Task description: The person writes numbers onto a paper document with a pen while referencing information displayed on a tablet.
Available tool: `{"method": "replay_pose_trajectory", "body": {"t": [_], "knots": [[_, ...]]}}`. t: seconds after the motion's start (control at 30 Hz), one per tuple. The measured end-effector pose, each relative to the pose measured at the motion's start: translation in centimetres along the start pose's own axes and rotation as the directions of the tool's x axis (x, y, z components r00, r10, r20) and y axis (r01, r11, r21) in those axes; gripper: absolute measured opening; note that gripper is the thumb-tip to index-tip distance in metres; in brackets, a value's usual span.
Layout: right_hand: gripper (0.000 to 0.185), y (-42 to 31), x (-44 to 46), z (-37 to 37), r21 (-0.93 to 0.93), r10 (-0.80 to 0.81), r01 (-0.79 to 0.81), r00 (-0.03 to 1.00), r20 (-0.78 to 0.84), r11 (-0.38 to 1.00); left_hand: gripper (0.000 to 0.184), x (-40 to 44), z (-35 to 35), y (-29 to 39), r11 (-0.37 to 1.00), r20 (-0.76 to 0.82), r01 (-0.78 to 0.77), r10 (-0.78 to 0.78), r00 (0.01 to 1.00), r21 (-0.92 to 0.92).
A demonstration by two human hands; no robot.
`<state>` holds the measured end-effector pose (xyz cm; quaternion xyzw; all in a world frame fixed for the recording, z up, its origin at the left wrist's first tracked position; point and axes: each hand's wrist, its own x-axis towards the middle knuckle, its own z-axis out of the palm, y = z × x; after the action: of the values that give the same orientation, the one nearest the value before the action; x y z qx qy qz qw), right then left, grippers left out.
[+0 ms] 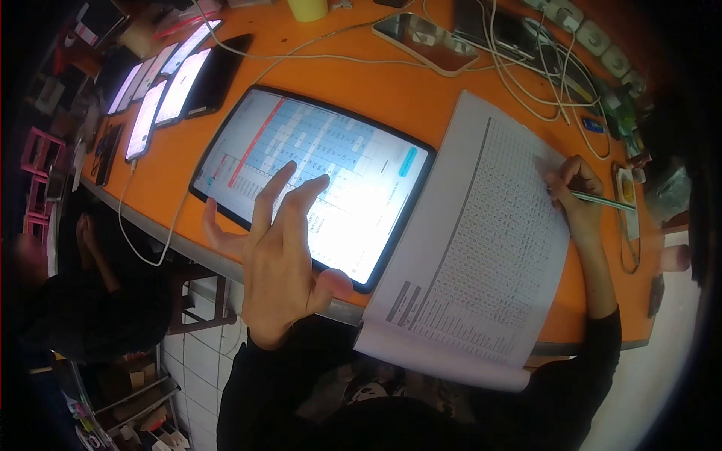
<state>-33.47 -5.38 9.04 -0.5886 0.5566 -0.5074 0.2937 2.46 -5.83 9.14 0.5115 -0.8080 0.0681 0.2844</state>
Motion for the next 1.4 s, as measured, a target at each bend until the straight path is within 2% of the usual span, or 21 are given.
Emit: {"method": "replay_pose_trajectory", "body": {"t": [0.1, 0.17, 0.2, 0.27, 0.33, 0.37, 0.43, 0.5, 0.53, 0.9, 1.1, 1.2, 1.3, 1.4], "knots": [[0.026, 0.1, 0.0, -0.1, 0.022, -0.003, 0.004, 1.000, -0.014, 1.000, 0.082, 0.2, -0.4, 0.4, 0.998, 0.070, 0.056, -0.054, 0.996, -0.028], [0.027, 0.0, 0.0, -0.1, 0.042, -0.015, 0.016, 0.999, -0.029, 0.999, 0.081, 0.2, 0.1, 0.0, 0.996, -0.200, -0.058, 0.045, 0.979, -0.062], [0.027, -0.2, 0.2, 0.0, 0.031, -0.014, 0.015, 0.999, -0.035, 0.999, 0.081, -0.1, -0.1, 0.0, 0.995, -0.203, -0.063, 0.047, 0.978, -0.073], [0.030, -0.7, 0.6, 0.1, 0.014, -0.111, 0.111, 0.994, 0.009, 0.994, 0.069, -1.6, -1.1, 0.4, 0.941, -0.272, -0.307, 0.260, 0.927, -0.144], [0.032, -0.8, 1.0, 0.1, 0.022, -0.080, 0.079, 0.996, 0.045, 0.997, 0.053, -3.2, -0.6, 1.1, 0.821, -0.376, -0.493, 0.376, 0.847, -0.289], [0.033, -0.7, 1.0, 0.0, 0.052, -0.058, 0.054, 0.994, 0.093, 0.997, 0.053, -3.7, -0.5, 1.5, 0.805, -0.384, -0.505, 0.379, 0.842, -0.311], [0.035, -0.2, 0.9, -0.4, 0.034, -0.020, 0.016, 0.995, 0.102, 0.999, 0.039, -4.4, -0.4, 2.3, 0.686, -0.341, -0.615, 0.512, 0.788, -0.389], [0.038, 0.2, 0.9, -0.4, 0.097, 0.017, -0.027, 0.995, 0.099, 0.995, 0.037, -5.0, 0.2, 2.5, 0.682, -0.305, -0.607, 0.525, 0.795, -0.408], [0.038, 0.3, 0.8, -0.5, 0.088, 0.025, -0.033, 0.995, 0.093, 0.996, 0.035, -5.3, 0.4, 2.6, 0.691, -0.260, -0.593, 0.534, 0.804, -0.414], [0.038, 0.0, 1.0, -0.9, -0.066, 0.145, -0.139, 0.985, 0.098, 0.988, 0.038, -6.0, 0.8, 2.4, 0.709, -0.260, -0.580, 0.519, 0.814, -0.400], [0.038, 0.6, 0.9, -1.1, -0.088, 0.062, -0.052, 0.992, 0.114, 0.995, 0.041, -6.0, 0.9, 2.2, 0.701, -0.266, -0.595, 0.533, 0.804, -0.393], [0.037, 0.3, 1.0, -0.9, -0.046, 0.115, -0.111, 0.989, 0.098, 0.993, 0.041, -6.1, 1.0, 2.1, 0.698, -0.266, -0.600, 0.538, 0.800, -0.392], [0.037, 0.2, 0.9, -0.7, -0.113, 0.072, -0.061, 0.992, 0.100, 0.992, 0.041, -6.2, 0.9, 2.1, 0.701, -0.256, -0.591, 0.534, 0.806, -0.398], [0.037, 0.2, 0.8, -0.7, -0.124, 0.084, -0.074, 0.994, 0.074, 0.989, 0.041, -6.1, 0.9, 2.3, 0.701, -0.257, -0.589, 0.531, 0.808, -0.403]]}}
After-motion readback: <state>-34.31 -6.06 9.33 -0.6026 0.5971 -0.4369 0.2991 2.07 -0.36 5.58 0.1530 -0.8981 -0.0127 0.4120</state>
